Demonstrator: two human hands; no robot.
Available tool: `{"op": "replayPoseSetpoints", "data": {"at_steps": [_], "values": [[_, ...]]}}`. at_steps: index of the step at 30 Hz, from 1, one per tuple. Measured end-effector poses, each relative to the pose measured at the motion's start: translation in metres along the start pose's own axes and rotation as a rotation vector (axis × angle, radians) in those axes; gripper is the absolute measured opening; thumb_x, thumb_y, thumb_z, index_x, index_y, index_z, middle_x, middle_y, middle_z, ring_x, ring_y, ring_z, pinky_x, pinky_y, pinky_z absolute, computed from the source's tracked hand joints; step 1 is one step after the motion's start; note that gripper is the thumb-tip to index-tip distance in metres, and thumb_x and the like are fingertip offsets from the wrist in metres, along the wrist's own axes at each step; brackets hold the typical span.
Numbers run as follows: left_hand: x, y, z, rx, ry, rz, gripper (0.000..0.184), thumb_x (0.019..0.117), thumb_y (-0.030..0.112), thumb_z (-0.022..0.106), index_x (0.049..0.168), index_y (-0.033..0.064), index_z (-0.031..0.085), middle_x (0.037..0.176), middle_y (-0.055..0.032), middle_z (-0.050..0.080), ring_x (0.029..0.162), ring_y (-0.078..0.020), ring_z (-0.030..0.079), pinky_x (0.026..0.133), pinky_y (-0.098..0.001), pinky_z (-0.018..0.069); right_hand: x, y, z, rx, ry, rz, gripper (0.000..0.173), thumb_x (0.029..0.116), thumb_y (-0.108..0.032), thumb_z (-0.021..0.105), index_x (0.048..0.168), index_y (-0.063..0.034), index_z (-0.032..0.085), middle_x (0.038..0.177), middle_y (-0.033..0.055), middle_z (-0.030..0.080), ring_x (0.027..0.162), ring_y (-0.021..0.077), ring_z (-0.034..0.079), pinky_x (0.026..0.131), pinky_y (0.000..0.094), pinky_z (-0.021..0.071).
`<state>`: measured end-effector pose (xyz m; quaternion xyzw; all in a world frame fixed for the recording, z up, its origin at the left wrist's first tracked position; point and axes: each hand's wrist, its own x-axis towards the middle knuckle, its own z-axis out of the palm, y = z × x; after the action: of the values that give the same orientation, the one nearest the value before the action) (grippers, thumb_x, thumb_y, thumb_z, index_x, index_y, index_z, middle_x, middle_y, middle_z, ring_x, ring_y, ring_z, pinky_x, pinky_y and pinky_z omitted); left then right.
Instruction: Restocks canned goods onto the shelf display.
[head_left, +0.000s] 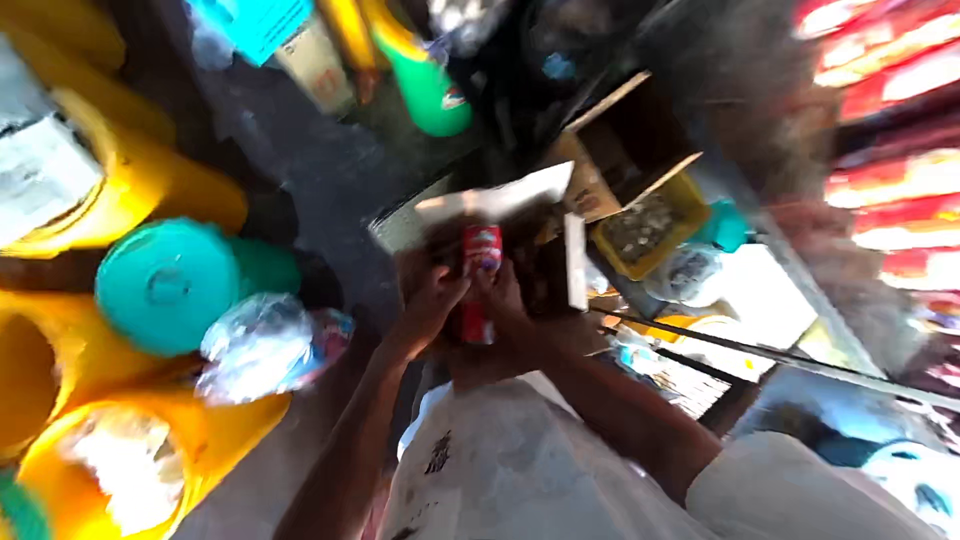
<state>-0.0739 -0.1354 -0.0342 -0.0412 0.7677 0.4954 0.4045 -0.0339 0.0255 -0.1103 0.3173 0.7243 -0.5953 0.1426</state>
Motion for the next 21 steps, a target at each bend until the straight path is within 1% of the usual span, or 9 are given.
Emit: {"op": "replayPoseSetpoints", "data": {"at_steps": [1, 3, 6, 9, 11, 13, 17, 19, 21], "values": [[0.001, 0.014, 0.018, -0.071, -0.022, 0.042, 0.068, 0.1041, 0.051, 0.052, 0.156, 0.0096, 0.036, 0.146, -0.0154, 0.055, 0.129, -0.0232, 0.058, 0.106, -0.0470, 0.0517, -0.009, -0.014, -0.020, 0.073, 0.018, -0.154, 0.077, 0.0917, -0.034, 0.073, 0.153, -0.0070, 0.035, 0.120, 0.0202, 0.068, 0.105, 0.0284, 0.070, 0.091, 0.0502, 0.0598], [0.000, 0.050, 0.059, -0.156, 0.061, 0.283, 0.077, 0.0976, 0.052, 0.057, 0.149, -0.0035, 0.041, 0.134, -0.0132, 0.060, 0.119, -0.0102, 0.060, 0.102, -0.0314, 0.0517, -0.023, -0.047, -0.063, 0.145, 0.052, -0.442, 0.090, 0.0824, -0.030, 0.080, 0.153, 0.0013, 0.033, 0.125, 0.0212, 0.066, 0.111, 0.0247, 0.068, 0.097, 0.0451, 0.0570], [0.003, 0.108, 0.107, -0.236, 0.194, 0.627, 0.103, 0.0885, 0.076, 0.055, 0.142, -0.0118, 0.042, 0.125, -0.0081, 0.064, 0.114, -0.0013, 0.060, 0.101, -0.0227, 0.0512, -0.044, -0.091, -0.130, 0.217, 0.068, -0.639, 0.091, 0.0817, -0.029, 0.080, 0.155, -0.0009, 0.033, 0.137, 0.0223, 0.054, 0.122, 0.0268, 0.060, 0.101, 0.0452, 0.0543], [0.015, 0.176, 0.144, -0.328, 0.141, 0.859, 0.104, 0.0812, 0.087, 0.050, 0.140, 0.0012, 0.045, 0.119, 0.0017, 0.067, 0.110, -0.0029, 0.064, 0.096, -0.0276, 0.0562, -0.055, -0.127, -0.200, 0.201, 0.168, -0.870, 0.088, 0.0834, -0.042, 0.075, 0.153, -0.0029, 0.037, 0.138, 0.0208, 0.053, 0.122, 0.0260, 0.059, 0.098, 0.0454, 0.0555], [0.028, 0.222, 0.167, -0.319, 0.059, 0.975, 0.105, 0.0777, 0.090, 0.048, 0.143, 0.0083, 0.044, 0.119, 0.0042, 0.067, 0.108, -0.0040, 0.065, 0.093, -0.0299, 0.0583, -0.054, -0.143, -0.245, 0.173, 0.285, -1.043, 0.085, 0.0917, -0.059, 0.058, 0.151, -0.0015, 0.038, 0.138, 0.0206, 0.051, 0.122, 0.0252, 0.057, 0.098, 0.0446, 0.0546], [0.044, 0.265, 0.194, -0.300, -0.001, 1.093, 0.095, 0.0810, 0.085, 0.055, 0.140, 0.0103, 0.048, 0.116, 0.0050, 0.068, 0.105, -0.0037, 0.066, 0.092, -0.0294, 0.0583, -0.047, -0.153, -0.284, 0.093, 0.470, -1.201, 0.082, 0.0982, -0.060, 0.039, 0.150, 0.0038, 0.039, 0.143, 0.0230, 0.049, 0.132, 0.0280, 0.050, 0.111, 0.0474, 0.0426], [0.081, 0.323, 0.250, -0.281, -0.033, 1.236, 0.083, 0.0883, 0.067, 0.066, 0.141, 0.0063, 0.046, 0.121, 0.0019, 0.066, 0.108, -0.0041, 0.065, 0.096, -0.0291, 0.0566, -0.034, -0.148, -0.338, -0.072, 0.801, -1.135, 0.075, 0.1036, -0.051, 0.027, 0.156, 0.0031, 0.033, 0.158, 0.0248, 0.036, 0.146, 0.0350, 0.036, 0.119, 0.0522, 0.0330], [0.104, 0.340, 0.270, -0.210, 0.012, 1.295, 0.082, 0.0926, 0.062, 0.065, 0.148, 0.0052, 0.041, 0.130, -0.0023, 0.064, 0.115, -0.0065, 0.064, 0.100, -0.0316, 0.0553, -0.033, -0.126, -0.352, -0.115, 0.875, -1.046, 0.068, 0.1038, -0.040, 0.041, 0.157, 0.0010, 0.033, 0.157, 0.0237, 0.038, 0.145, 0.0356, 0.038, 0.118, 0.0523, 0.0361], [0.135, 0.352, 0.289, -0.189, 0.008, 1.369, 0.088, 0.0933, 0.057, 0.067, 0.151, 0.0000, 0.034, 0.135, -0.0092, 0.061, 0.120, -0.0125, 0.063, 0.103, -0.0362, 0.0550, -0.032, -0.091, -0.358, -0.158, 0.938, -0.960, 0.058, 0.0987, -0.029, 0.055, 0.149, -0.0016, 0.047, 0.145, 0.0220, 0.051, 0.136, 0.0371, 0.047, 0.111, 0.0542, 0.0423]]}}
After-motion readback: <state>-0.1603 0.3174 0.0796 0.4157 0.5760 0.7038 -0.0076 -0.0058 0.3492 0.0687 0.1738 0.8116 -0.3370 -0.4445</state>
